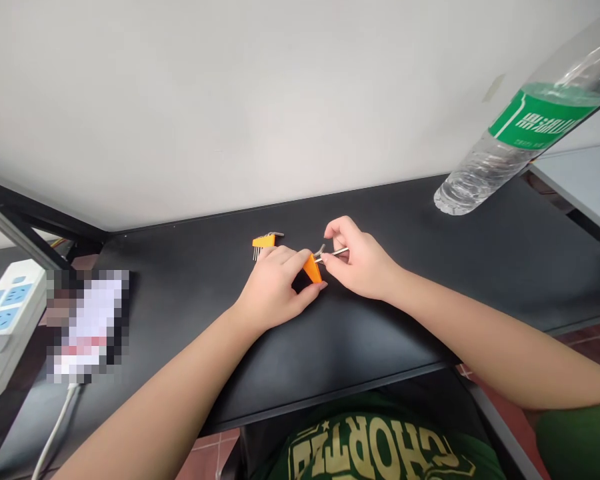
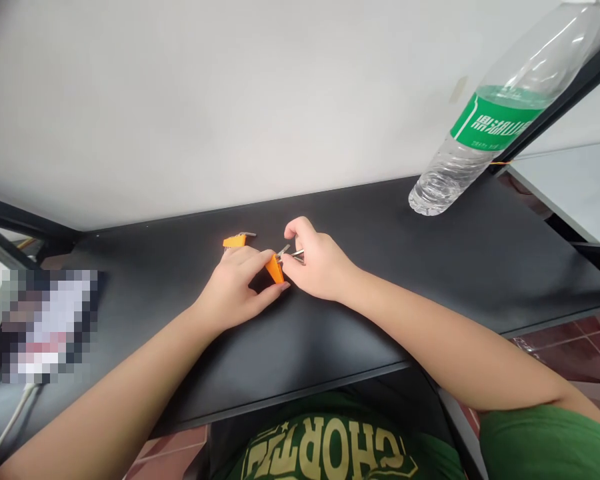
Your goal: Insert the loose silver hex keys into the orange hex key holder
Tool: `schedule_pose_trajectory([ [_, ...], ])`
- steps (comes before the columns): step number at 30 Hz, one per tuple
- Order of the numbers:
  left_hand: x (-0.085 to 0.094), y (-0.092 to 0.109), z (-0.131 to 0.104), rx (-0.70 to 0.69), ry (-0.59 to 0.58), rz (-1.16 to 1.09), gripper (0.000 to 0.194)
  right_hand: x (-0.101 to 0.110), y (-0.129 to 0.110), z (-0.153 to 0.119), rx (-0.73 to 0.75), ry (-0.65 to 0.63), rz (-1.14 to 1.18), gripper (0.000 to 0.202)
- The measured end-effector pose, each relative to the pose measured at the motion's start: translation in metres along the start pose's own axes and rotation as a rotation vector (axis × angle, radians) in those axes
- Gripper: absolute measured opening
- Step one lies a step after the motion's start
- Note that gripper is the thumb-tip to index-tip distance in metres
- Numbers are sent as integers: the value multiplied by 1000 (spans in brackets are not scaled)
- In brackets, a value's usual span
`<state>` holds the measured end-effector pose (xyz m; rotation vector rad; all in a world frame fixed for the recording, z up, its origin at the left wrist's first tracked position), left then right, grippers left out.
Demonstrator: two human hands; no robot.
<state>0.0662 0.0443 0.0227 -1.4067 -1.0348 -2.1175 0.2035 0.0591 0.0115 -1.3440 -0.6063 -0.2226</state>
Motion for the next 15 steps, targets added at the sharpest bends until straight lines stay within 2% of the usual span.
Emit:
schedule_pose_trajectory([
  [4,-2,11,-1,-65,-4,-42,29,-10,-19,-5,221,-68,-216,24],
  [8,2,12,-3,-95,57,-74,19,-20,-30,-8,351,-33,-371,19],
  [11,8,7,-4,-76,108,-100,25,-16,-28,-6,347,-23,-281,25],
  [15,17,1,-5,-61,198,-125,38,4,-28,-4,423,25,-102,26],
])
Point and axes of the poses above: each hand's wrist, its own z-axis towards the middle knuckle, its own x-axis out of the back of the hand, y = z × x, the point moved 9 cm from there along z, towards the middle knuckle, and after that the axes turned 2 degrees about -z, right-handed, at the moved point
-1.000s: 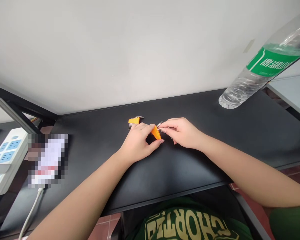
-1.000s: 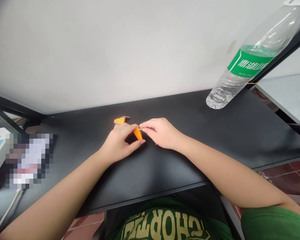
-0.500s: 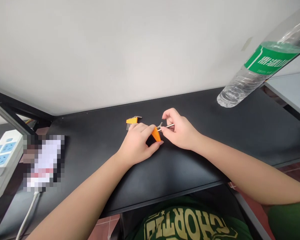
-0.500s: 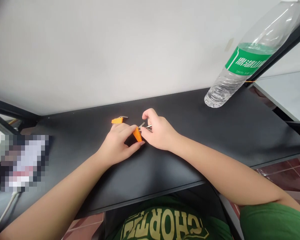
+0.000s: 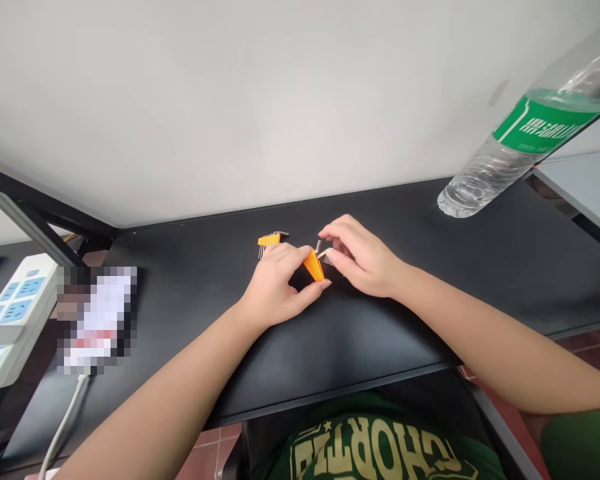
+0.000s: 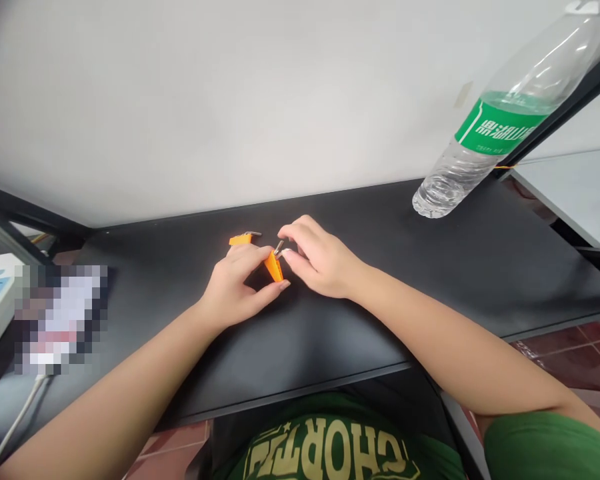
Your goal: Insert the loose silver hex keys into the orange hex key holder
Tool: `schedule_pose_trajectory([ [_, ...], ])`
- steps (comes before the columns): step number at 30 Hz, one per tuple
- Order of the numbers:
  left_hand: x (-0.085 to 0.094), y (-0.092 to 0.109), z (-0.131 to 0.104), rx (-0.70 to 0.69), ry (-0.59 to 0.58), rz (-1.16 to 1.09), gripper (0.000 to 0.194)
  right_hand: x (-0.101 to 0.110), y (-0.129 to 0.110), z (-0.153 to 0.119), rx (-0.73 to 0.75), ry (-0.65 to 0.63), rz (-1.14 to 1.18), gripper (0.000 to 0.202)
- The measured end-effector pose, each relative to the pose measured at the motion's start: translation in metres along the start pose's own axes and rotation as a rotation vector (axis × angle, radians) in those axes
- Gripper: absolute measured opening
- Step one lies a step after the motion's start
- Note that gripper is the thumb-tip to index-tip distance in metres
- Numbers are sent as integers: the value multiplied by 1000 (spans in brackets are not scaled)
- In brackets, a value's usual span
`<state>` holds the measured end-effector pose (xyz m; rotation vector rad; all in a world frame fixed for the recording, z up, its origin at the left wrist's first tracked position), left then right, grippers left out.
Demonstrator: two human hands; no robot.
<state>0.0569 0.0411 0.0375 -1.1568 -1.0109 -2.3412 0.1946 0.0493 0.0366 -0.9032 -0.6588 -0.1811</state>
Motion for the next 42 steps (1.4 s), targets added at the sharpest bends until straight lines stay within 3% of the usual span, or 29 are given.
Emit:
schedule_pose_trajectory([
  [4,3,2,0,-55,41,-53,38,-1,2,0,57,-32,192,23],
  [10,6,9,-1,-125,62,-214,42,-20,25,-1,-218,-141,846,38],
  [14,3,9,-1,-108,15,-231,40,-20,30,0,-282,-141,934,39],
  [18,6,12,-2,-171,51,-245,45,-30,28,-2,-340,-181,932,37],
  [21,4,14,-2,-200,43,-206,43,-29,27,-2,-317,-148,804,31],
  [27,-2,9,-1,-126,-23,-203,40,-4,0,-2,21,-18,92,19],
  [31,-3,8,-2,-129,-29,-202,41,-2,-3,-2,83,-22,27,23],
  [36,-1,9,-2,-158,5,-154,41,3,16,1,-10,-84,-184,27],
  [42,-2,10,-2,-173,3,-120,40,-13,46,-3,-172,-363,-485,22],
])
Point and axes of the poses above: each hand's wrist, its own z-axis towards the middle knuckle, its own x-axis out of the back of the hand, y = z × x, the point moved 9 cm from there along z, towards the middle knuckle, and after that the axes turned 2 degrees about -z, right-handed, at the moved point
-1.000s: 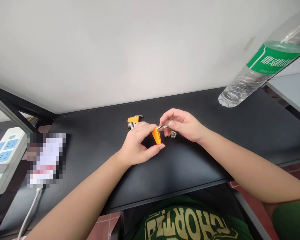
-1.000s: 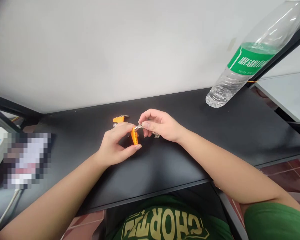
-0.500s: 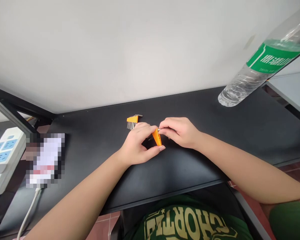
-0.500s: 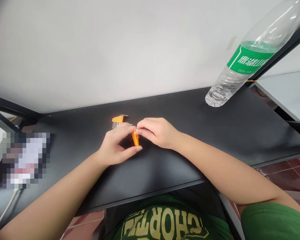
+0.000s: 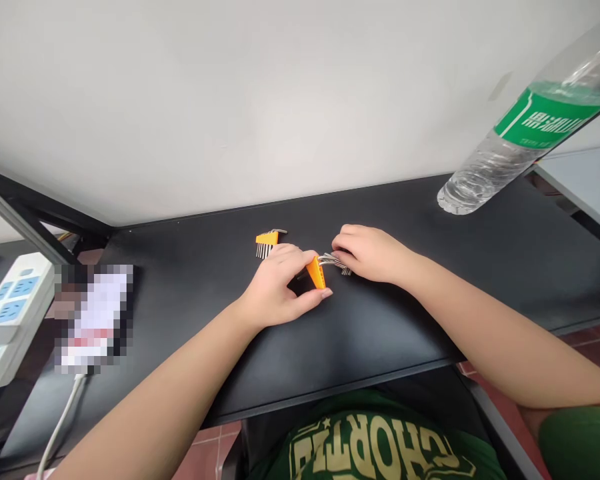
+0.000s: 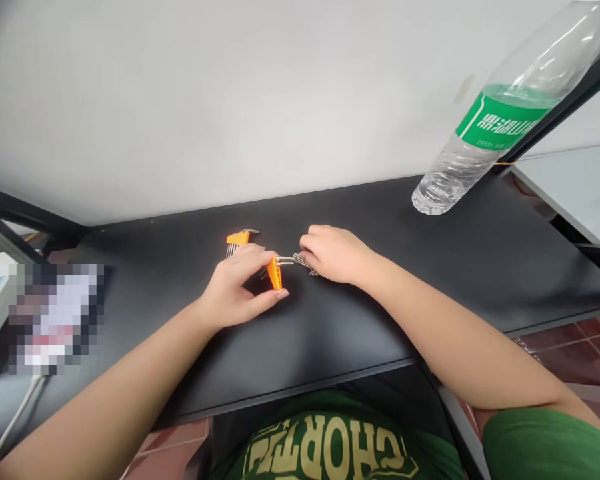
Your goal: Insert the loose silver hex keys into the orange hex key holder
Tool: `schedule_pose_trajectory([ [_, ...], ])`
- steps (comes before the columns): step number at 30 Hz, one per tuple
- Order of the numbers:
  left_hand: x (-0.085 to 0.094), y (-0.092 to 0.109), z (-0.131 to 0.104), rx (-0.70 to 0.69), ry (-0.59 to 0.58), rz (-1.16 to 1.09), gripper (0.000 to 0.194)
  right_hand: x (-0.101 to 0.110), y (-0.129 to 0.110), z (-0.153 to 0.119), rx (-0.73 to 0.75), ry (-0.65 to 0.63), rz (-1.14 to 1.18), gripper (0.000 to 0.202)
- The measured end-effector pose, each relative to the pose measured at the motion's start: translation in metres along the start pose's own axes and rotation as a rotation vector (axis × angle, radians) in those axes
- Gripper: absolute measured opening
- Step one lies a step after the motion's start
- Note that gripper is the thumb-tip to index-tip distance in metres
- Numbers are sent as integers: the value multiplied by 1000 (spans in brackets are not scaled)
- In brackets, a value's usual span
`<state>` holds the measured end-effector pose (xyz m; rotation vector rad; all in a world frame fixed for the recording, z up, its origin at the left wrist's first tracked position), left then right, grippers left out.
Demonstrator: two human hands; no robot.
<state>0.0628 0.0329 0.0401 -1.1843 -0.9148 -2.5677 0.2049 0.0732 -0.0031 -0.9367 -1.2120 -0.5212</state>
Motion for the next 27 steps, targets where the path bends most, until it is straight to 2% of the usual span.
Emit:
schedule_pose_trajectory([
  [4,-1,0,0,-7,-18,11,41,-7,-3,0,-8,-42,1,18],
  [10,-8,-5,1,56,-91,28,37,-9,-7,-1,-14,-84,41,17],
  [18,-20,-15,-2,157,-223,12,37,-11,-4,-2,-50,-105,56,12],
  [27,-30,-18,-5,204,-330,-12,41,-11,-4,-2,-53,-116,55,9],
])
Point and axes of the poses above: each hand's wrist, its own z-axis towards the middle knuckle, its own x-axis out of the back of the hand, y = z × x, the point moved 9 cm from there along z, towards the middle knuckle, and after that the axes turned 2 degrees about -z, right-handed, at the moved point
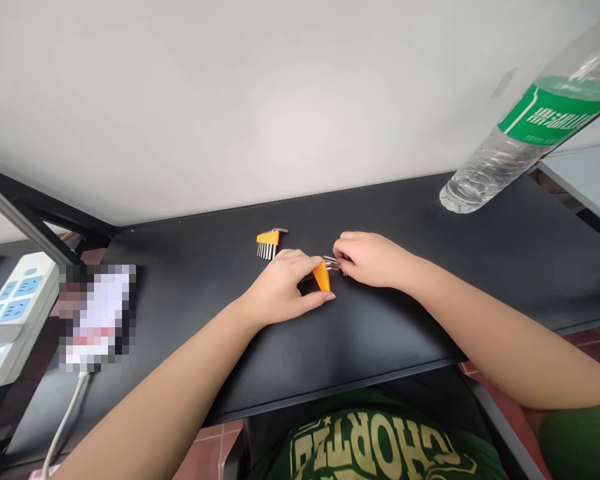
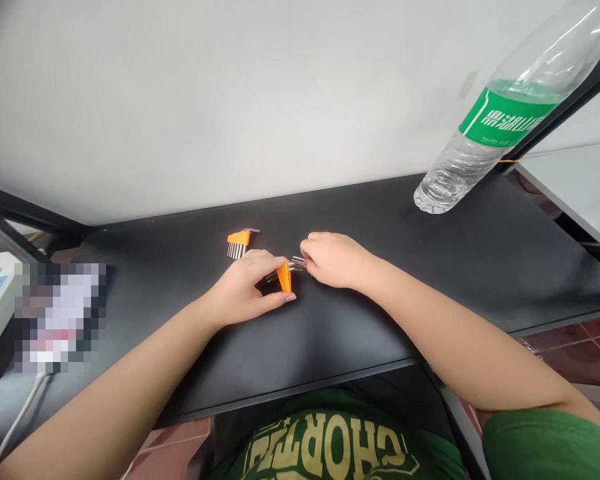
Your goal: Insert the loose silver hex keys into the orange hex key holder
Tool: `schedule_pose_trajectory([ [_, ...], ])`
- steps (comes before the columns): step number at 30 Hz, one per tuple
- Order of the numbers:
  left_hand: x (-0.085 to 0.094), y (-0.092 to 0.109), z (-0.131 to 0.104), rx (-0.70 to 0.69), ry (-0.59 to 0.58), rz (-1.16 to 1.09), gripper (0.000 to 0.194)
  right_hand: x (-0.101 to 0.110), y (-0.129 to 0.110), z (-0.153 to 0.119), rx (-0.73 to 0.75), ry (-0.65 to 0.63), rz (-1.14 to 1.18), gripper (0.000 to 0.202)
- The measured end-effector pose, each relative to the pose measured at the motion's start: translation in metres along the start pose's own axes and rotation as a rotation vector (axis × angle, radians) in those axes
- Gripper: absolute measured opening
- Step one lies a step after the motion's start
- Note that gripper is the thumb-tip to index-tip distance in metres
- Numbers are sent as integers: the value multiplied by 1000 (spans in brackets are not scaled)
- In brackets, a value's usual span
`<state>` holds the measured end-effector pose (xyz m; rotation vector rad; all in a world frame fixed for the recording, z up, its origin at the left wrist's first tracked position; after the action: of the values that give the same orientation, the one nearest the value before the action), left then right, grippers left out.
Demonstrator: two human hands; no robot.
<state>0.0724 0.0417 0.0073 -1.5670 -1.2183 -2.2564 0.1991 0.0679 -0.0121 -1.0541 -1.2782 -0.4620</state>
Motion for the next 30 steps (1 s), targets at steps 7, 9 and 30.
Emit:
schedule_pose_trajectory([
  [7,-2,-2,1,12,-22,-5,43,-1,0,0,-7,-6,-7,8],
  [9,-2,-1,1,12,-22,-1,42,-2,0,1,-7,-9,-14,8],
  [30,0,0,2,-4,-5,11,39,0,2,3,-91,1,-162,9],
])
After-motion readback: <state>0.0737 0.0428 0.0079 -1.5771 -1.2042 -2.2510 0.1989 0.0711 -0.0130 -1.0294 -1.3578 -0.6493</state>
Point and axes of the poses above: each hand's wrist, its own z-axis towards the middle knuckle, its own x-axis out of the back of the hand, y = z × x, the point moved 9 cm from there along z, towards the middle knuckle, and after that the axes turned 2 degrees about -z, right-handed, at the moved point
